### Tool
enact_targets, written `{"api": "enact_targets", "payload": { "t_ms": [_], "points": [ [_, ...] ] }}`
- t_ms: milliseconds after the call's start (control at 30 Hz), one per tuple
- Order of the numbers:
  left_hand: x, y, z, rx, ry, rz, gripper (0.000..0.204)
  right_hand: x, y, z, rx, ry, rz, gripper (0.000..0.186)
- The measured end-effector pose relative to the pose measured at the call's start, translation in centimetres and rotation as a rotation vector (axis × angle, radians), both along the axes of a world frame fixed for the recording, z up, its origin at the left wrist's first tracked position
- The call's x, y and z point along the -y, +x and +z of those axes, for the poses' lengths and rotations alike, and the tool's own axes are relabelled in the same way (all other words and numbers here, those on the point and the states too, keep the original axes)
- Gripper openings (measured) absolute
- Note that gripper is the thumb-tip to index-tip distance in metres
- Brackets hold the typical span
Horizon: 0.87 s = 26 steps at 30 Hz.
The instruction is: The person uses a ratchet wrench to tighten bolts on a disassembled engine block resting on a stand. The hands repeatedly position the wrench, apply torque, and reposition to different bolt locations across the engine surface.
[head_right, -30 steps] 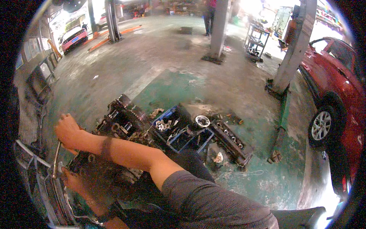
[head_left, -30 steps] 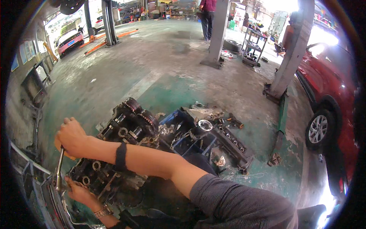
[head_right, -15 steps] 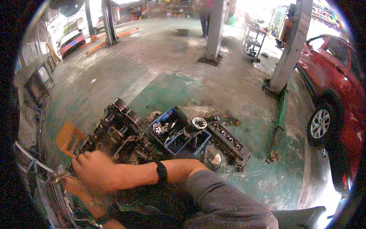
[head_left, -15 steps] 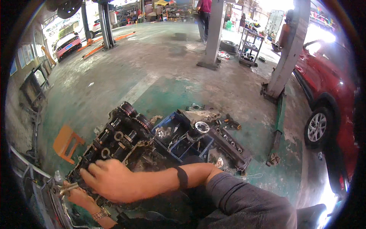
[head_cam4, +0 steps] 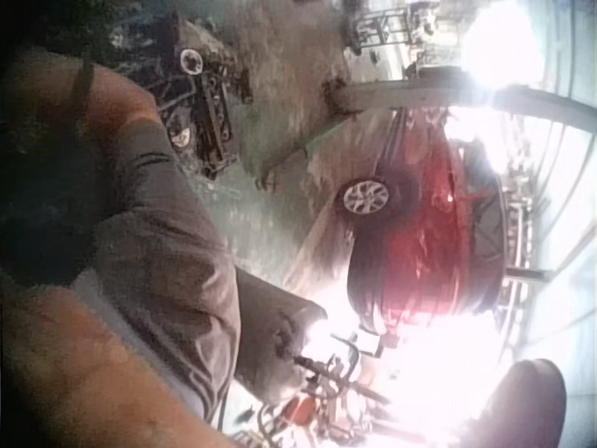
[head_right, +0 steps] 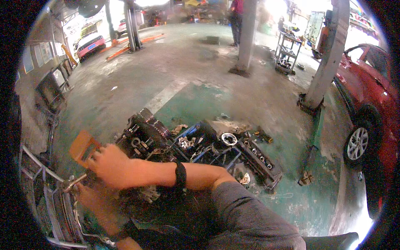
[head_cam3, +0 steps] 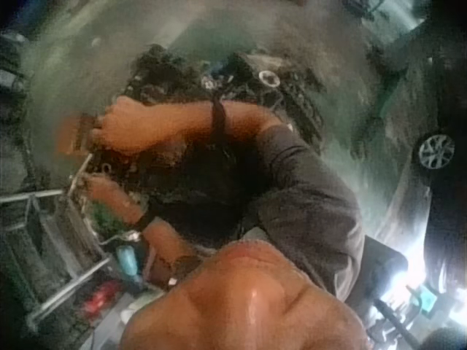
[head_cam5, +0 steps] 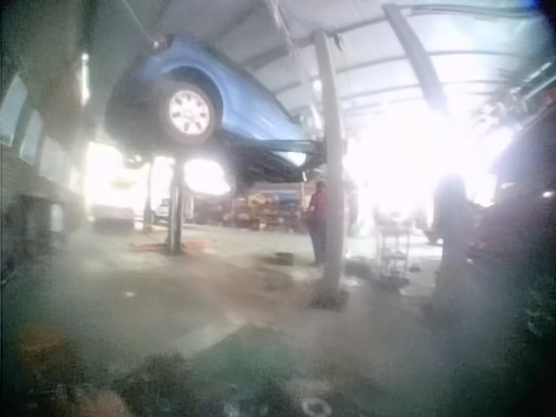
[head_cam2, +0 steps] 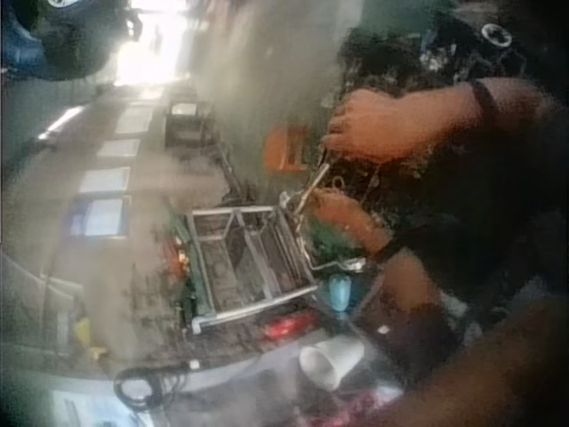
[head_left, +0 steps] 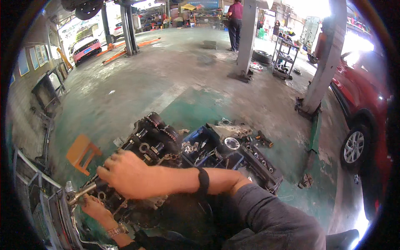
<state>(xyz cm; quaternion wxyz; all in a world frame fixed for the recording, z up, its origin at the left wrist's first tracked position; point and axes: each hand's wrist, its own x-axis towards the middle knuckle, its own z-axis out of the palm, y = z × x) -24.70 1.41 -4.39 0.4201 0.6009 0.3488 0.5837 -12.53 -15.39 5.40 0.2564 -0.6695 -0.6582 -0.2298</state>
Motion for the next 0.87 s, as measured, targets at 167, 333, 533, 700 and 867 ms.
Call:
{"api": "enact_targets", "payload": {
  "t_ms": [167,333,533,700,867],
  "points": [
    [-1.1,-0.6,0.1,0.105,-0.245,-0.045,0.042,-6.3,2.5,1.1,0.097,0.014,-0.037,0.038],
    [-5.0,-0.9,-3.3,-0.128,0.221,0.094,0.043,-14.7,3.4,0.7,0.058,-0.018,0.051,0.028],
    [-4.1,-0.7,-3.5,0.033,-0.02,0.008,0.042,-24.6,1.8,-1.6,0.136,0.142,0.156,0.024],
    [-2.5,-0.1,-1.7,0.047,-0.145,0.069,0.044,-25.8,0.8,-2.1,0.086,0.098,0.156,0.022],
    [-2.9,-0.2,-2.2,0.043,-0.048,0.031,0.048,-22.5,1.2,-1.1,0.077,-0.026,0.022,0.024]
  ]
}}
